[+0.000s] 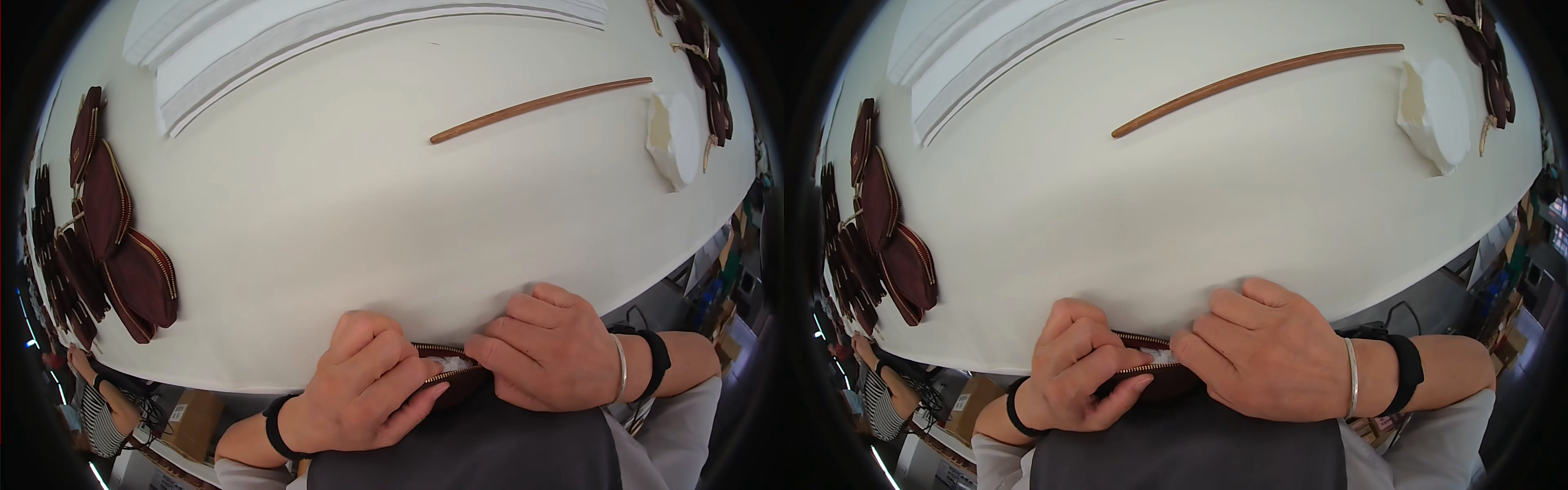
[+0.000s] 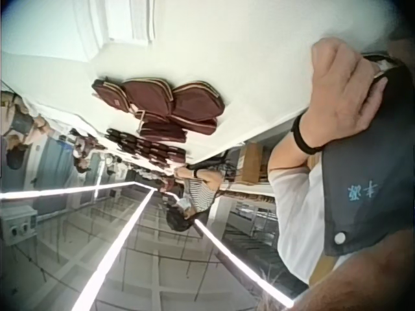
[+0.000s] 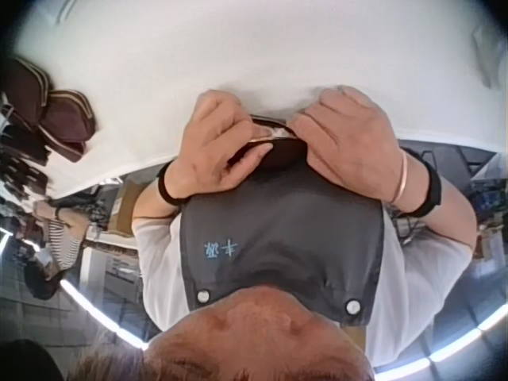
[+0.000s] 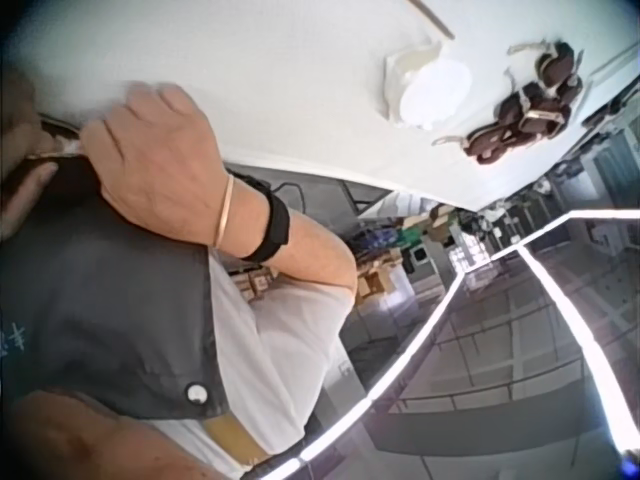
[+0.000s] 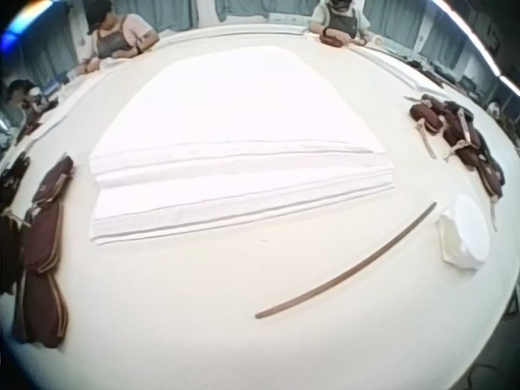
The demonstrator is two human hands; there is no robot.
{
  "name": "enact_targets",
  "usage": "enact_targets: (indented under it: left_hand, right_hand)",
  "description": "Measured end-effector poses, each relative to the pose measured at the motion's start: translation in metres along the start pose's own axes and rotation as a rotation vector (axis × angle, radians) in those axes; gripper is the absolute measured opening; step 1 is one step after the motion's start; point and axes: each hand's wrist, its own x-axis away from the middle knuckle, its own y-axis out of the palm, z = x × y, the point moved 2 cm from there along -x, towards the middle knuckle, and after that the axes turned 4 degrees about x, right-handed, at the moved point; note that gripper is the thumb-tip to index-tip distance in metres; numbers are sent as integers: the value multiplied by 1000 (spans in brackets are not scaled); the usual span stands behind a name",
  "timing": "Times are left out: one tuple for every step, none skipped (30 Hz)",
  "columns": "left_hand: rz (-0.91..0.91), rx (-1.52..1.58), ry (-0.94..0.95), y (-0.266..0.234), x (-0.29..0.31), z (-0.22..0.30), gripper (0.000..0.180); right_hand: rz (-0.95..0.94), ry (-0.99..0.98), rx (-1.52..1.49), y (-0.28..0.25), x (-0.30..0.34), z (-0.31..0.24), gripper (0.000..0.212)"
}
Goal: The person places white tissue paper into small maroon zippered pouches. They open the pouch, insert the paper, and zip it closed. The person repeats this process for multiple pouches, stacking the finished items on the table.
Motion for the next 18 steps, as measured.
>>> enact_targets:
  left_hand:
    - [0,2,8,0,0,0,25]
    - [-4,1,12,1,0,0,25]
    - [-7,0,18,0,0,1,25]
    - [-11,-1,23,0,0,1,26]
    - [-10,7,29,0,1,1,26]
    - [-7,13,31,1,2,2,26]
    - [-3,19,34,1,3,2,26]
    - [-2,31,21,1,3,2,26]
    - [-5,43,9,0,3,2,26]
    - [-7,54,-3,-1,4,1,26]
    - [-4,52,-4,-1,5,1,27]
    - [3,48,-7,-3,8,1,28]
    - [10,43,-9,-4,10,1,29]
    - [52,22,-46,-8,10,2,30]
    - [93,-2,-83,-13,10,4,31]
    - [134,-26,-119,-18,10,5,32]
    - [74,-87,-123,-27,16,4,37]
    - [77,-108,-132,-30,21,5,38]
  right_hand:
    - [-20,-24,71,0,-1,-1,11]
    - [-40,-48,141,-1,-1,-1,11]
    - [-16,-90,165,-2,-4,-1,12]
    - [9,-131,189,-3,-8,0,13]
    - [33,-171,211,-2,-13,0,14]
    - [59,-211,232,-2,-17,0,14]
    - [84,-250,251,1,-22,-1,14]
    - [102,-276,253,3,-26,-1,14]
    - [121,-299,256,6,-30,-1,13]
    - [133,-309,242,8,-33,-1,12]
    - [137,-298,219,10,-33,-1,11]
    - [141,-290,197,12,-34,-1,10]
    - [137,-259,165,13,-31,-2,10]
    - [132,-228,134,13,-28,-2,9]
    - [109,-231,127,12,-26,-1,9]
    - [85,-233,120,11,-25,0,10]
    - [62,-235,113,10,-25,0,10]
    - [27,-233,93,8,-26,0,11]
